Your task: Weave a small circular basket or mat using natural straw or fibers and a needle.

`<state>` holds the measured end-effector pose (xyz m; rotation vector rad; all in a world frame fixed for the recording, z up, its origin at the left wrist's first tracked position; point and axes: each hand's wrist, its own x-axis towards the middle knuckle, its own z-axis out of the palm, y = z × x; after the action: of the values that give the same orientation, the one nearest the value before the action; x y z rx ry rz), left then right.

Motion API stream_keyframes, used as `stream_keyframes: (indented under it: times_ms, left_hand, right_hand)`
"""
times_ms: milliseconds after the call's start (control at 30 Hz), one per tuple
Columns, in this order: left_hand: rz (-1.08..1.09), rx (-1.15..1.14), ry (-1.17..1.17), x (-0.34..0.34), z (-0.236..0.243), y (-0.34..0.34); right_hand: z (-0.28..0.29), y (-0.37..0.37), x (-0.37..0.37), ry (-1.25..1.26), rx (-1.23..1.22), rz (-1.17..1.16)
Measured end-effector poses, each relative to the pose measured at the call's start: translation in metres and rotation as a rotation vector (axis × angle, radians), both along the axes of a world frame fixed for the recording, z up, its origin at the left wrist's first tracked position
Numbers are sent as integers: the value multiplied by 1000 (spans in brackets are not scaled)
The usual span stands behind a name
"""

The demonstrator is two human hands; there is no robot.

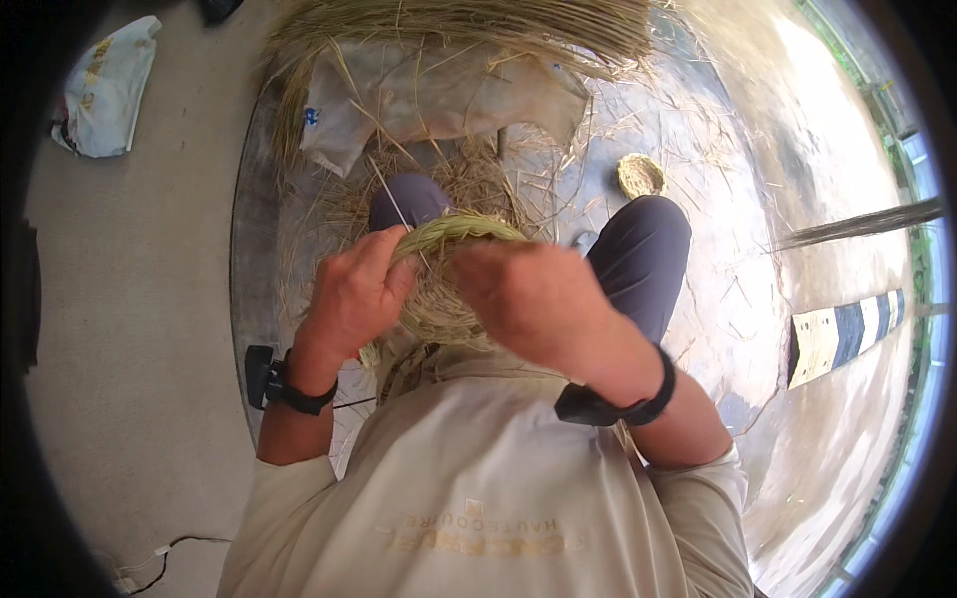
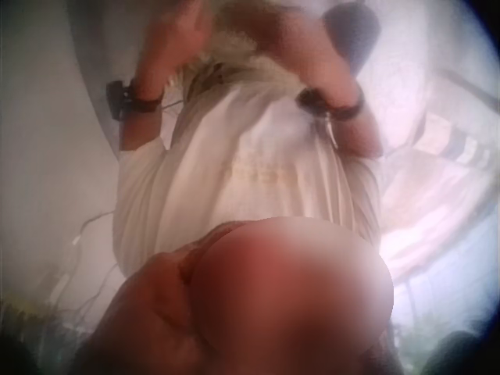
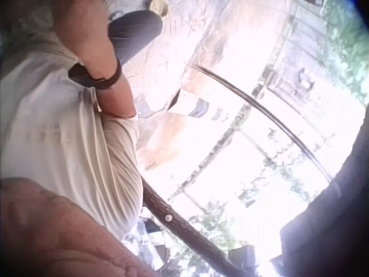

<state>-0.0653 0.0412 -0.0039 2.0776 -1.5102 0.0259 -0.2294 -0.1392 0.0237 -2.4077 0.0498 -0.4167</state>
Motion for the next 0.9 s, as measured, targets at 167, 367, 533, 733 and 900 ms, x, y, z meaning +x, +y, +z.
stream_keyframes:
  times_ms: [167,367,533,733,900]
  left_hand:
    - [-141,45,-77,-13,0,-8]
    - [-158,4,-127,-16,3,-13]
    - [-152,11,-120,-6,5,-10]
    - [-46,111,-132,32,6,15]
    - [218,249,-192,84,28,88]
  right_hand:
    - [1,-20,49,52,-28,-86]
    - [-8,-34,77,-55,193,-86]
    - [-3,-20,63,-58,321,-6]
    - [41,-81,5,-422,1734,243]
    - [44,-211,-136,-589,1110,-414]
